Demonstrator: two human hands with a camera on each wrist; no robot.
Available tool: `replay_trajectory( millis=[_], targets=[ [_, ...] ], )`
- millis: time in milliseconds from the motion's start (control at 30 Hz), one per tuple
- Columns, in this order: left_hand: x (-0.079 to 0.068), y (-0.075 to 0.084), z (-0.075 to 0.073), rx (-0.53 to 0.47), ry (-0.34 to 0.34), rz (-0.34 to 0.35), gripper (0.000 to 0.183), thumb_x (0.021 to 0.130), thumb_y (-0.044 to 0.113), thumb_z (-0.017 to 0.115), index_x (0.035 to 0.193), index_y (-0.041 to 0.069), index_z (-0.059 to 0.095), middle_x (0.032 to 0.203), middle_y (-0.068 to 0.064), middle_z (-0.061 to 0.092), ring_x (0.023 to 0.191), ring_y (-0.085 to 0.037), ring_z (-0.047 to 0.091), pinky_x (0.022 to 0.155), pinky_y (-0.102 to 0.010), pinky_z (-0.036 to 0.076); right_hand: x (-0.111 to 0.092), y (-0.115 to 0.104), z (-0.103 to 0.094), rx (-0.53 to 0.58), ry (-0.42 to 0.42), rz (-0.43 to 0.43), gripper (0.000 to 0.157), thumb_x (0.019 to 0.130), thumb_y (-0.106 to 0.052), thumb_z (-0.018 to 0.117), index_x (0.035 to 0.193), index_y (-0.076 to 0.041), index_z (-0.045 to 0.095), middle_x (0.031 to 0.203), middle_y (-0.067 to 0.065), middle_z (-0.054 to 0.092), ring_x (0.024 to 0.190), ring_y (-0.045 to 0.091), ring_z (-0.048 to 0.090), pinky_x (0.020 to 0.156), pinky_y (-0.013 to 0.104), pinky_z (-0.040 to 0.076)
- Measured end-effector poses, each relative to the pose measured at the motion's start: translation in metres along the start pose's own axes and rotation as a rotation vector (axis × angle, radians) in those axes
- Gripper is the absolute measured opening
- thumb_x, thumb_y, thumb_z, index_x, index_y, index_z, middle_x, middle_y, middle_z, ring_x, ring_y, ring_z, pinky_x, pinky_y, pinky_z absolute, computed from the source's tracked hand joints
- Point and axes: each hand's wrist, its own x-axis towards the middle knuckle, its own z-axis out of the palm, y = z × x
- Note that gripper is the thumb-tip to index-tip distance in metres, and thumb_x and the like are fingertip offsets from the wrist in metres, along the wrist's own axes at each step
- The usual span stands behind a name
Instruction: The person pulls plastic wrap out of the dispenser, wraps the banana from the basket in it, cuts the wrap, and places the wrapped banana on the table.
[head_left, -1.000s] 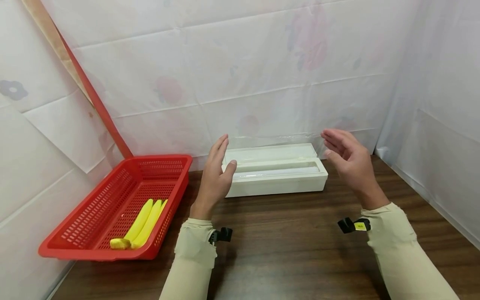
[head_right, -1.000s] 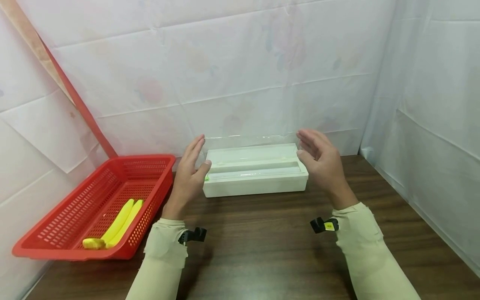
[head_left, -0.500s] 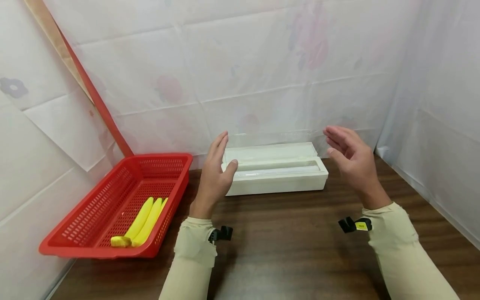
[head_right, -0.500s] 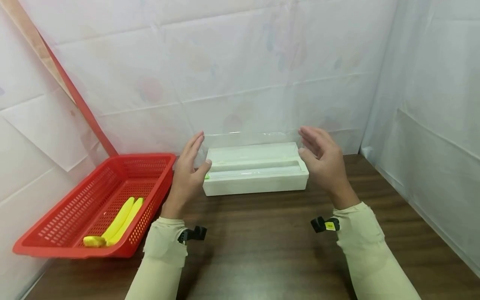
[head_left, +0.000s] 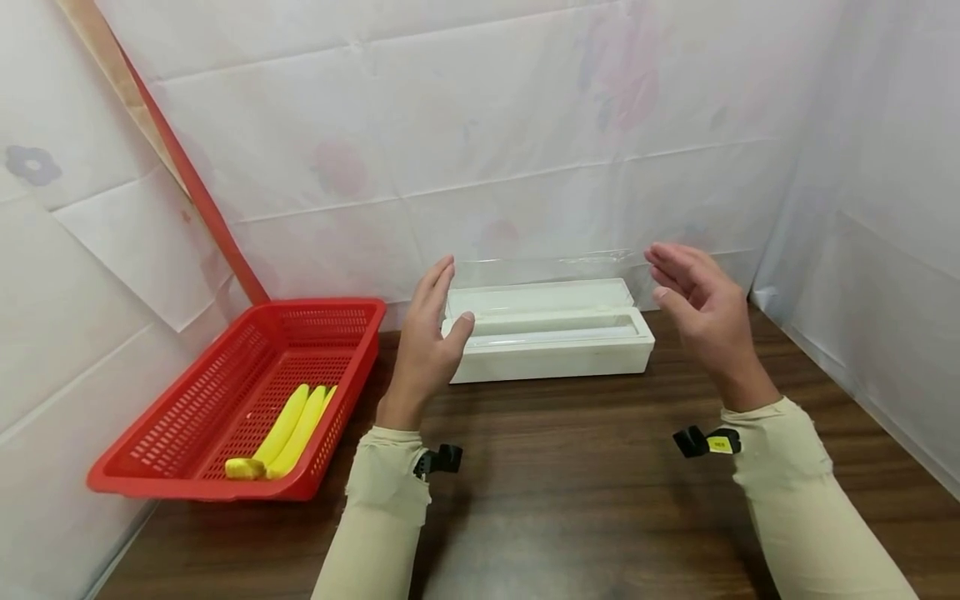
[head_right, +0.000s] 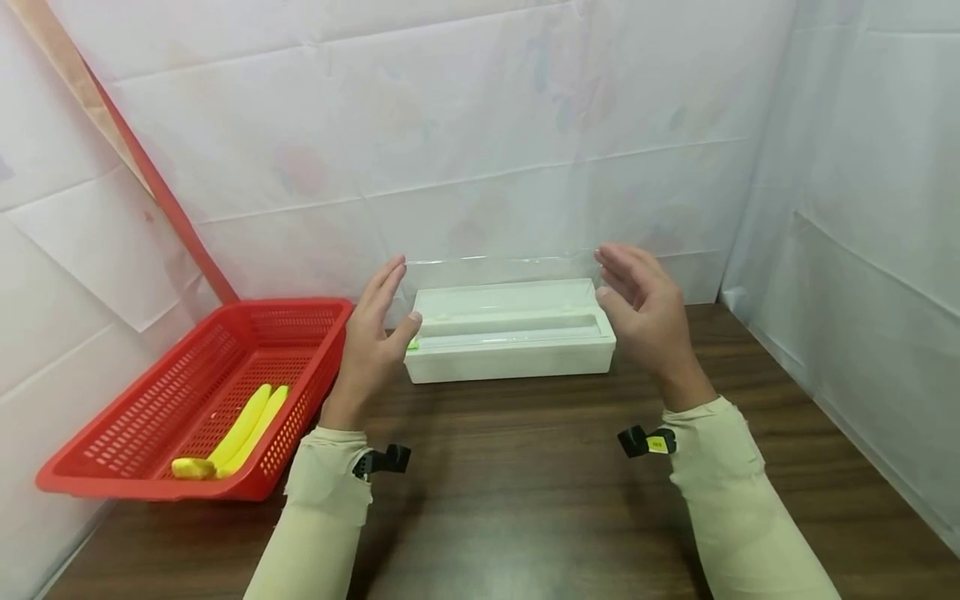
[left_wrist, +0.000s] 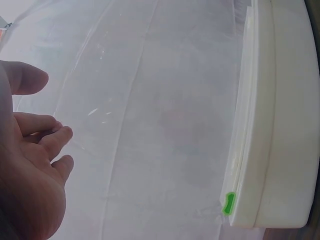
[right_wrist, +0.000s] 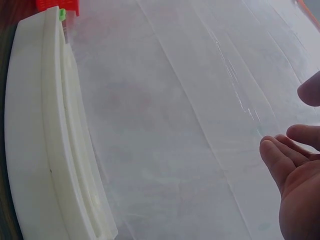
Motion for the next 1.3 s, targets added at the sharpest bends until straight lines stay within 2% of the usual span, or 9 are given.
replay_trajectory(
  millis=[233,500,733,1100,1300],
  targets=[
    [0.004,0.0,-0.003,0.012,-0.016,-0.003,0.064,0.092,0.007,0.056,0.153,0.002,0.038,0.158,0.001,0.034,0.144,-0.015,0.033,0.115,-0.041,0.031,0.005,-0.001,0.0,-0.009,-0.002,-0.007,0.044,0.091,0.015,0.055,0.135,0.013,0.053,0.131,0.028,0.051,0.128,0.027,0.055,0.104,0.028,0.043],
    [0.007,0.001,-0.006,0.027,-0.01,0.009,0.063,0.091,0.009,0.056,0.152,0.003,0.039,0.158,0.0,0.035,0.144,-0.015,0.032,0.115,-0.042,0.031,0.011,-0.001,0.002,0.014,0.004,-0.014,0.043,0.09,0.016,0.056,0.133,0.016,0.054,0.129,0.025,0.054,0.127,0.031,0.055,0.104,0.029,0.044],
    [0.01,-0.001,-0.008,0.038,-0.004,0.011,0.064,0.091,0.006,0.057,0.152,0.002,0.039,0.158,-0.002,0.036,0.144,-0.015,0.033,0.115,-0.043,0.031,0.015,0.0,0.004,-0.091,-0.009,-0.001,0.044,0.091,0.015,0.056,0.135,0.012,0.054,0.132,0.022,0.054,0.127,0.028,0.055,0.104,0.028,0.044],
    [0.017,-0.008,-0.013,0.008,-0.019,0.012,0.063,0.092,0.005,0.058,0.152,0.001,0.039,0.158,-0.002,0.036,0.144,-0.016,0.032,0.115,-0.043,0.03,0.022,0.002,0.006,-0.172,-0.012,0.062,0.043,0.094,0.007,0.058,0.137,0.006,0.057,0.133,0.017,0.056,0.127,0.026,0.056,0.103,0.027,0.044],
    [0.022,-0.011,-0.015,0.03,-0.028,-0.004,0.063,0.092,0.006,0.058,0.152,0.002,0.04,0.158,-0.001,0.036,0.144,-0.014,0.032,0.116,-0.041,0.029,0.026,0.003,0.007,-0.191,-0.018,0.068,0.044,0.093,0.007,0.059,0.137,0.007,0.056,0.133,0.018,0.055,0.127,0.027,0.056,0.103,0.027,0.044]
  ],
)
